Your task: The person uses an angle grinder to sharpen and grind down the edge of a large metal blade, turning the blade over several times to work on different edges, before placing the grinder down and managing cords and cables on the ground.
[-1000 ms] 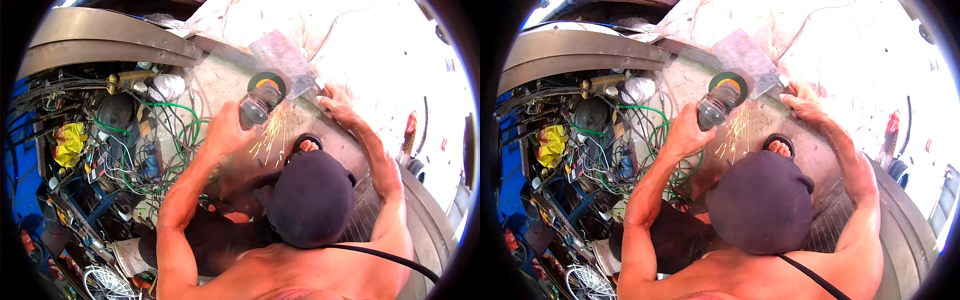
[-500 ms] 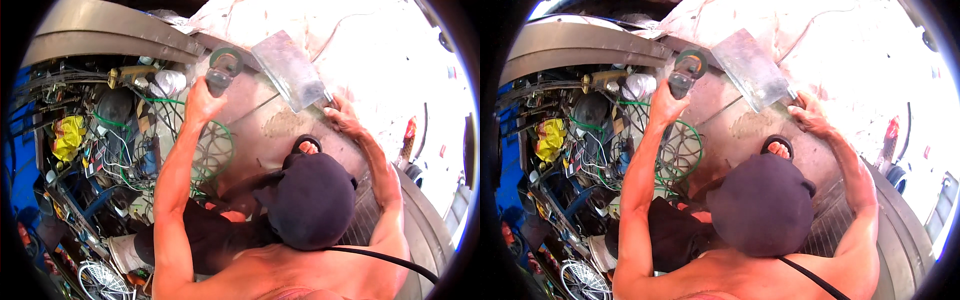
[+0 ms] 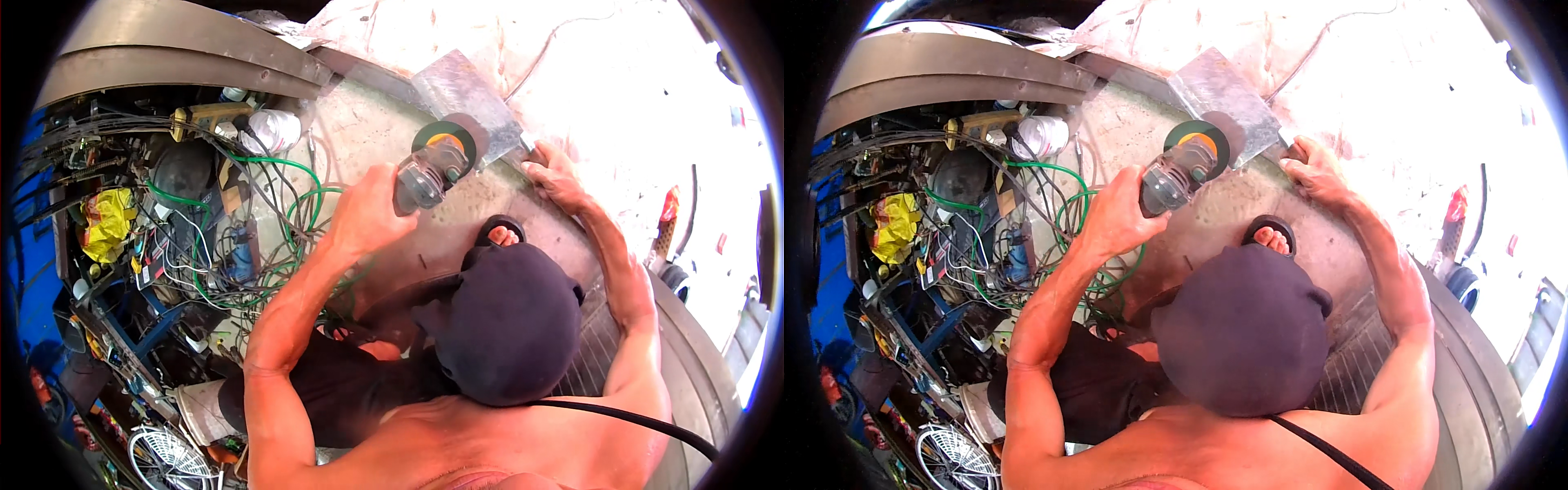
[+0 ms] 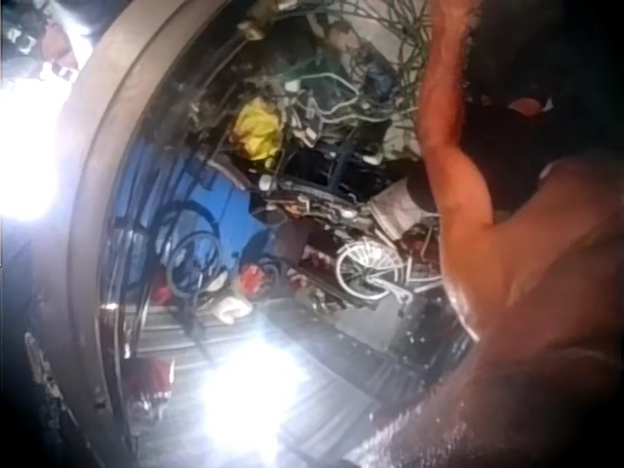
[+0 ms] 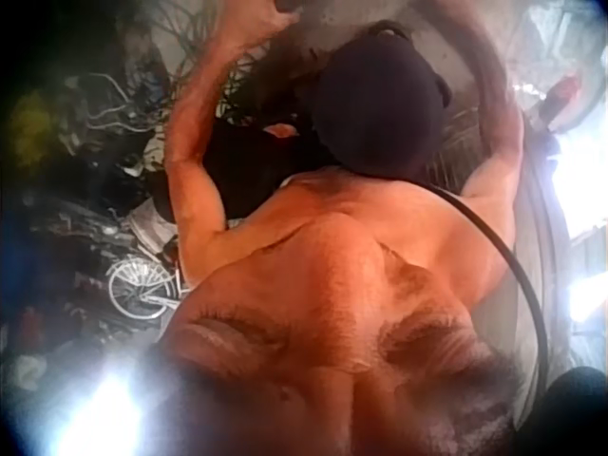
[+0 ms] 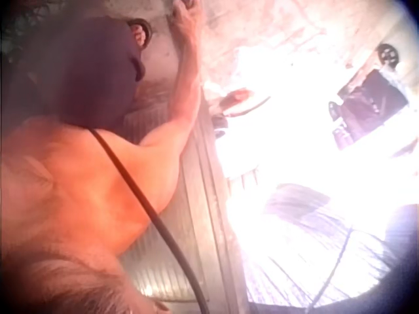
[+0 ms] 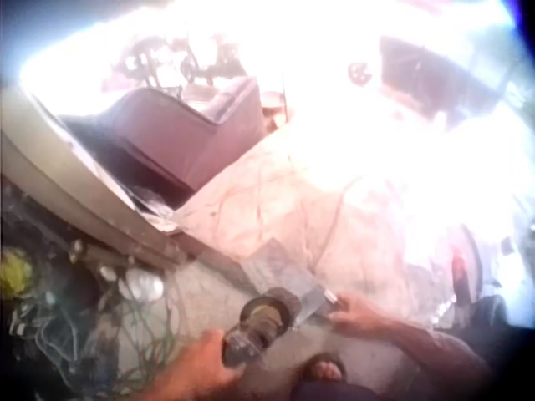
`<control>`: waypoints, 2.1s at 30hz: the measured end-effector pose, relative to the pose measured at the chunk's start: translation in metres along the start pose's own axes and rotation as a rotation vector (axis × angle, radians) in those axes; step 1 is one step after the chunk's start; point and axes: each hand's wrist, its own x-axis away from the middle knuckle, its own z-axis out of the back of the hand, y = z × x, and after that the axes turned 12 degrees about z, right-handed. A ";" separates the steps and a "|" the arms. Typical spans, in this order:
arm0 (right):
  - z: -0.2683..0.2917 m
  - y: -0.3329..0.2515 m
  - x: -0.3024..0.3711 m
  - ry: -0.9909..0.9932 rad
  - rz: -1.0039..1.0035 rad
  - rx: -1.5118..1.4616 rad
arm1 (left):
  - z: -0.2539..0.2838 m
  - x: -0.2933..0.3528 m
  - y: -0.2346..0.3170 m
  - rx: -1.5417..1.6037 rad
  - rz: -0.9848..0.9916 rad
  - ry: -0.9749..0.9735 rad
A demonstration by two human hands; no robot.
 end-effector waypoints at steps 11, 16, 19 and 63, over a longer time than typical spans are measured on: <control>0.006 -0.011 0.009 -0.071 0.010 0.019 | -0.003 -0.019 -0.011 0.021 -0.025 0.142; 0.001 -0.007 0.017 -0.100 0.027 -0.076 | 0.017 -0.037 -0.021 0.095 0.028 0.194; 0.004 0.002 0.018 -0.133 0.012 -0.107 | 0.026 -0.044 -0.026 0.174 0.022 0.244; 0.003 0.017 0.027 -0.181 -0.041 -0.095 | 0.021 -0.072 -0.051 0.112 0.121 0.324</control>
